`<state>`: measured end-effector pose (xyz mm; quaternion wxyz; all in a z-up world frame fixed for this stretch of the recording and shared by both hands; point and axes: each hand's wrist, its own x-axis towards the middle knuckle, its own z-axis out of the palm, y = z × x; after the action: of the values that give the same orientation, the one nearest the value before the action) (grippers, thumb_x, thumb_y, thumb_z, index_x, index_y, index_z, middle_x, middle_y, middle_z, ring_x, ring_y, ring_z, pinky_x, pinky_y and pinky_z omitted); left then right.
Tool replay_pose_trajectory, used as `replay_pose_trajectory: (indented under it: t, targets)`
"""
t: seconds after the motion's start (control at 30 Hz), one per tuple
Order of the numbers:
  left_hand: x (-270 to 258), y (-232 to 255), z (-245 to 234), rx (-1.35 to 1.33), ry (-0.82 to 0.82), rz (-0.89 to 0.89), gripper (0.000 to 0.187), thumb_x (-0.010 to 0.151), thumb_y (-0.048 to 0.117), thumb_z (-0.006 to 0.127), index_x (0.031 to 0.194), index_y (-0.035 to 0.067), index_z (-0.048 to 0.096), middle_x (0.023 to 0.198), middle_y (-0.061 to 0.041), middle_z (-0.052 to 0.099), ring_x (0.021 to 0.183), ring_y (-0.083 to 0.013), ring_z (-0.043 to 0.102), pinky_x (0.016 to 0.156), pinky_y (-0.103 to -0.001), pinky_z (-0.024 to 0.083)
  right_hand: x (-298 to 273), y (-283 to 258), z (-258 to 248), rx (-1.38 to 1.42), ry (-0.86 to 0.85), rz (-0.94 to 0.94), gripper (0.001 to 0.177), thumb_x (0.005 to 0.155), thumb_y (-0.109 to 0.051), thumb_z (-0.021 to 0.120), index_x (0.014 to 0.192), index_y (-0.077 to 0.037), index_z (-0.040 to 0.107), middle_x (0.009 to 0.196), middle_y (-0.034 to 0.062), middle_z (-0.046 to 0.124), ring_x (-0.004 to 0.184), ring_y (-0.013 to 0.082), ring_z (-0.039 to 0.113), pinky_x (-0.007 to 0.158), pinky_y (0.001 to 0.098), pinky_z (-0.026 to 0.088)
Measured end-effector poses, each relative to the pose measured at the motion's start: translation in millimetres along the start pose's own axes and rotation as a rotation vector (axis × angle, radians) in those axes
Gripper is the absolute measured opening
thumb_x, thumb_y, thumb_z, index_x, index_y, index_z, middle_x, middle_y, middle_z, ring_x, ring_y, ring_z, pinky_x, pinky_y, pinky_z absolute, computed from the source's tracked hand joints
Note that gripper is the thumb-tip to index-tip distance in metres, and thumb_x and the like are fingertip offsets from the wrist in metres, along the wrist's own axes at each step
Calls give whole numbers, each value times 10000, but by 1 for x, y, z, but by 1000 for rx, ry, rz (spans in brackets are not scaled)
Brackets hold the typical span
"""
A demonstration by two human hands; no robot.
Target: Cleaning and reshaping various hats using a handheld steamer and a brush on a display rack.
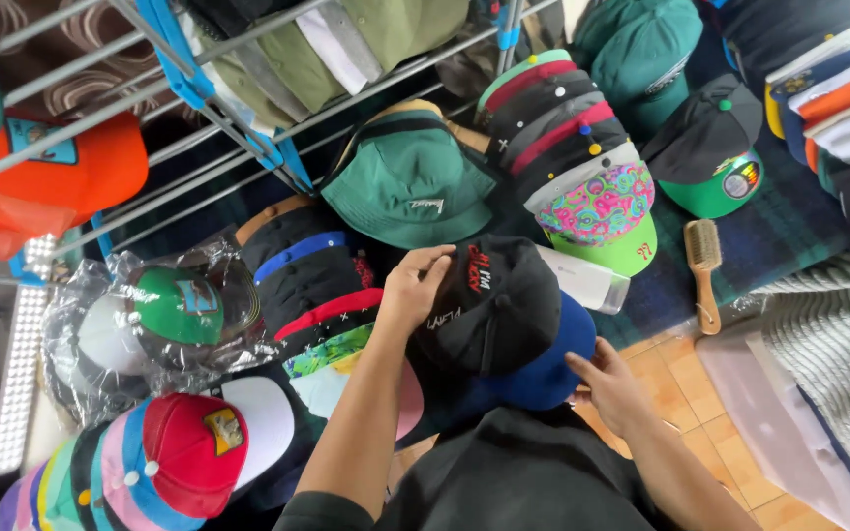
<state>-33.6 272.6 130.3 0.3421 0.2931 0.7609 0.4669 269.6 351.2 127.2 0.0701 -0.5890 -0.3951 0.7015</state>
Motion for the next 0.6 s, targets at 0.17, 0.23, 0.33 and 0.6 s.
replay_pose_trajectory:
  t: [0.17,0.23,0.33,0.6]
  targets:
    - [24,23,-8,-180,-197,-263,331,943,357,622,1149,158,789,1146,-31,773,1069,-137,677,985,-246,508,32,59,8,6,24,118,303,953,-152,696,1205,0,623,955,181,685,781,269,684,733,420,634]
    - [30,27,-9,-288,-258,-401,346,927,369,650,1141,138,794,1056,-76,785,925,-152,699,874,-251,569,41,88,11,19,23,191,324,945,-190,711,1203,-7,643,938,184,731,812,268,724,773,411,638]
    - [49,28,-4,-278,-376,-437,427,848,421,705,1167,147,780,1112,-78,778,987,-187,709,897,-302,562,51,111,16,122,-63,156,306,904,-191,753,1127,-5,655,804,232,725,710,266,734,645,340,613]
    - [63,30,-2,-201,-392,-521,517,741,401,796,1175,121,774,1165,-71,774,1097,-183,704,1000,-281,532,31,85,39,-75,-65,228,404,949,-258,683,1238,14,606,1033,150,686,823,238,729,733,351,626]
